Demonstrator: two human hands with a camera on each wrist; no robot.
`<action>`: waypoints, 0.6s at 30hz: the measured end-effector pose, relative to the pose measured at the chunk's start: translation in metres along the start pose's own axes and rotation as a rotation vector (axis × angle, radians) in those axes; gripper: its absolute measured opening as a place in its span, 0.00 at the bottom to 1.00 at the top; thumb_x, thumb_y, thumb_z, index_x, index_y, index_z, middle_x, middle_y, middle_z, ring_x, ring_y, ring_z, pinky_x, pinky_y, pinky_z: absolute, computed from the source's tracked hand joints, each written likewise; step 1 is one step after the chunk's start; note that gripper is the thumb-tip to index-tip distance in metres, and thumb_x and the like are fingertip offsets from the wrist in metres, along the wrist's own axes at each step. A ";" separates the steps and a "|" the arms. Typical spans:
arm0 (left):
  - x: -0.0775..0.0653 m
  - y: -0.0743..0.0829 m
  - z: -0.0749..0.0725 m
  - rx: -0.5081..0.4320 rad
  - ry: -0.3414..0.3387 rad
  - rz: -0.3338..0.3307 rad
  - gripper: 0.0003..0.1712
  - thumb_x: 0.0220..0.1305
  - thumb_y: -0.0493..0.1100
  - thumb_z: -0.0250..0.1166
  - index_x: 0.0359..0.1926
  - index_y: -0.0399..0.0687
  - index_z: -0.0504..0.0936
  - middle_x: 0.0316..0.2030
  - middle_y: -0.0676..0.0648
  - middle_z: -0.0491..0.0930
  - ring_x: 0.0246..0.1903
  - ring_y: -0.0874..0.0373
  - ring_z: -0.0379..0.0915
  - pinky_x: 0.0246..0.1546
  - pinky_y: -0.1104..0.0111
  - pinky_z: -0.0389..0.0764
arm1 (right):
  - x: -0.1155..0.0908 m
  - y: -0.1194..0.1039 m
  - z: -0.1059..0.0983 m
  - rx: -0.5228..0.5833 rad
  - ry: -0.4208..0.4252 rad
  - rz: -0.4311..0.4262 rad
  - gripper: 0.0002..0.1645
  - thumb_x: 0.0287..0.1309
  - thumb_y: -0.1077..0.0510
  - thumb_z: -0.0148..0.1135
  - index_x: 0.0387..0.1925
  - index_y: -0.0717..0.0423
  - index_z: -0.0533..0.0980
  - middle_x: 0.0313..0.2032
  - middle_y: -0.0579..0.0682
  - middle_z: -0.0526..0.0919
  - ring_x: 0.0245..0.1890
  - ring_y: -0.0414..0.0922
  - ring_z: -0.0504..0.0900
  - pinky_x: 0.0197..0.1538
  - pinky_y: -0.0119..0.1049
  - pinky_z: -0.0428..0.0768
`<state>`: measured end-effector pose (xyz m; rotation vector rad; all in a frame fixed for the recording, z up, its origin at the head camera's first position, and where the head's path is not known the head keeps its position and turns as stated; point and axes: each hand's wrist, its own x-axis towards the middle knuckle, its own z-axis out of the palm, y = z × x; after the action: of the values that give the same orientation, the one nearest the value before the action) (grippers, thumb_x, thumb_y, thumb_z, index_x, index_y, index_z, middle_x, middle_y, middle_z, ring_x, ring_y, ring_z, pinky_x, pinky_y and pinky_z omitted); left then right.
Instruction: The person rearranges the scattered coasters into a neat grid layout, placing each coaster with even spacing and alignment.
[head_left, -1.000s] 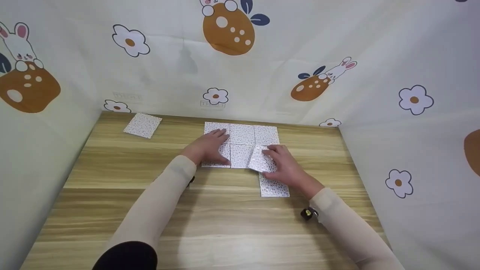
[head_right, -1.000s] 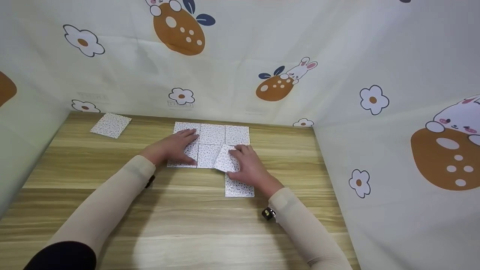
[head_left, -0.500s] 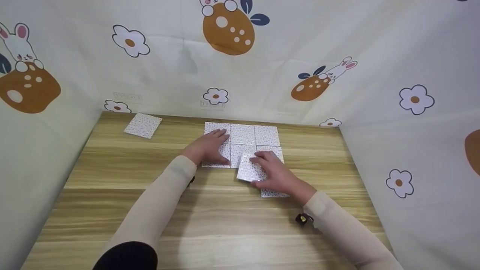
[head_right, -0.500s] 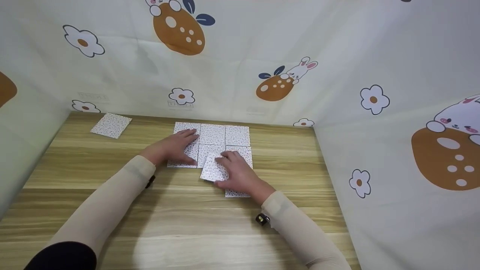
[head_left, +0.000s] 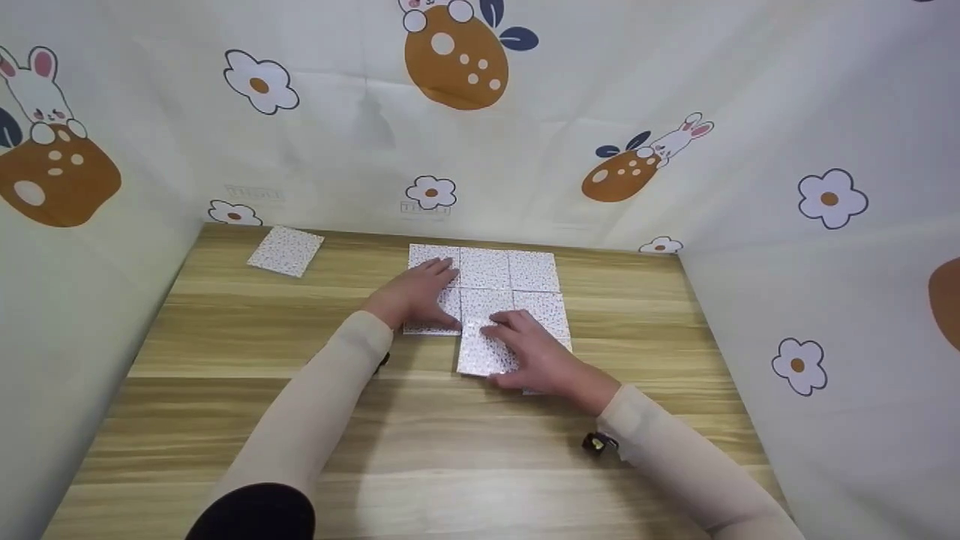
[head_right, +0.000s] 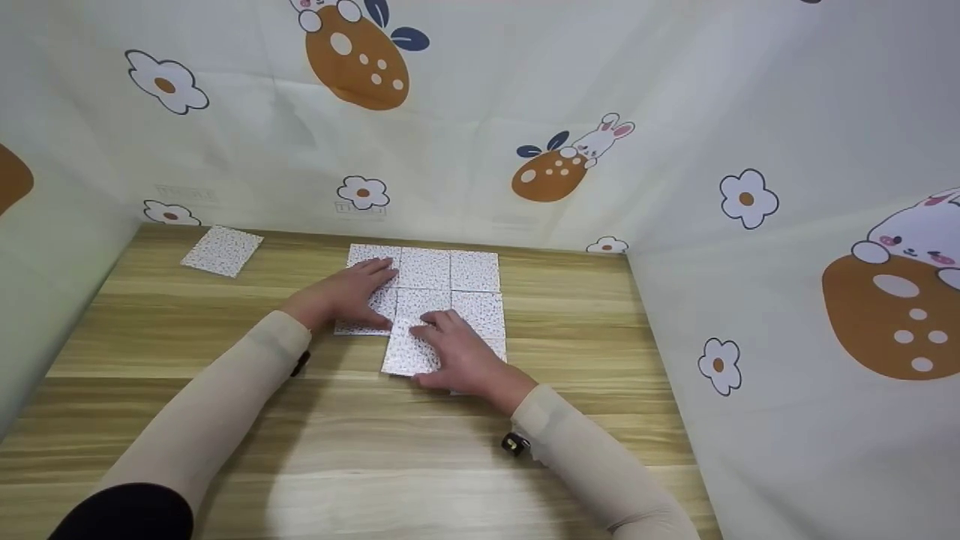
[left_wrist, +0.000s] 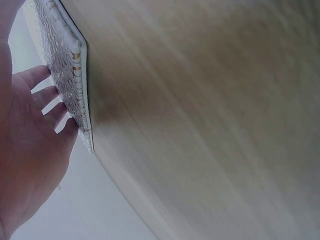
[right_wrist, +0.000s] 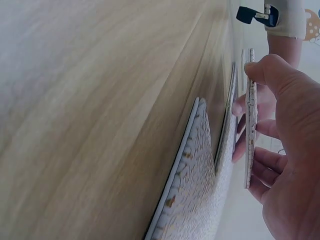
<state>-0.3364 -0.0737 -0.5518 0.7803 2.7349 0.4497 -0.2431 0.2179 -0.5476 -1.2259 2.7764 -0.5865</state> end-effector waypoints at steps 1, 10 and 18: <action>0.000 0.000 0.000 0.001 0.001 0.001 0.68 0.61 0.74 0.77 0.88 0.44 0.57 0.89 0.41 0.48 0.87 0.41 0.42 0.86 0.49 0.51 | 0.000 -0.001 0.000 0.002 -0.005 0.000 0.50 0.57 0.40 0.83 0.77 0.52 0.75 0.75 0.56 0.72 0.73 0.54 0.70 0.78 0.50 0.73; -0.001 0.001 -0.001 0.012 0.003 0.007 0.67 0.61 0.69 0.77 0.88 0.44 0.57 0.88 0.40 0.48 0.87 0.39 0.43 0.86 0.49 0.51 | 0.003 -0.007 0.002 0.009 -0.024 -0.013 0.50 0.57 0.41 0.83 0.77 0.52 0.75 0.76 0.56 0.72 0.74 0.53 0.70 0.79 0.49 0.72; -0.001 0.001 -0.001 -0.001 0.001 0.009 0.65 0.62 0.66 0.77 0.88 0.43 0.57 0.88 0.39 0.49 0.87 0.39 0.43 0.86 0.49 0.52 | 0.001 -0.010 0.002 0.014 -0.036 -0.021 0.50 0.58 0.41 0.82 0.77 0.52 0.75 0.77 0.56 0.71 0.75 0.53 0.69 0.79 0.49 0.71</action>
<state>-0.3358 -0.0734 -0.5505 0.7920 2.7329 0.4525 -0.2364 0.2102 -0.5459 -1.2518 2.7286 -0.5788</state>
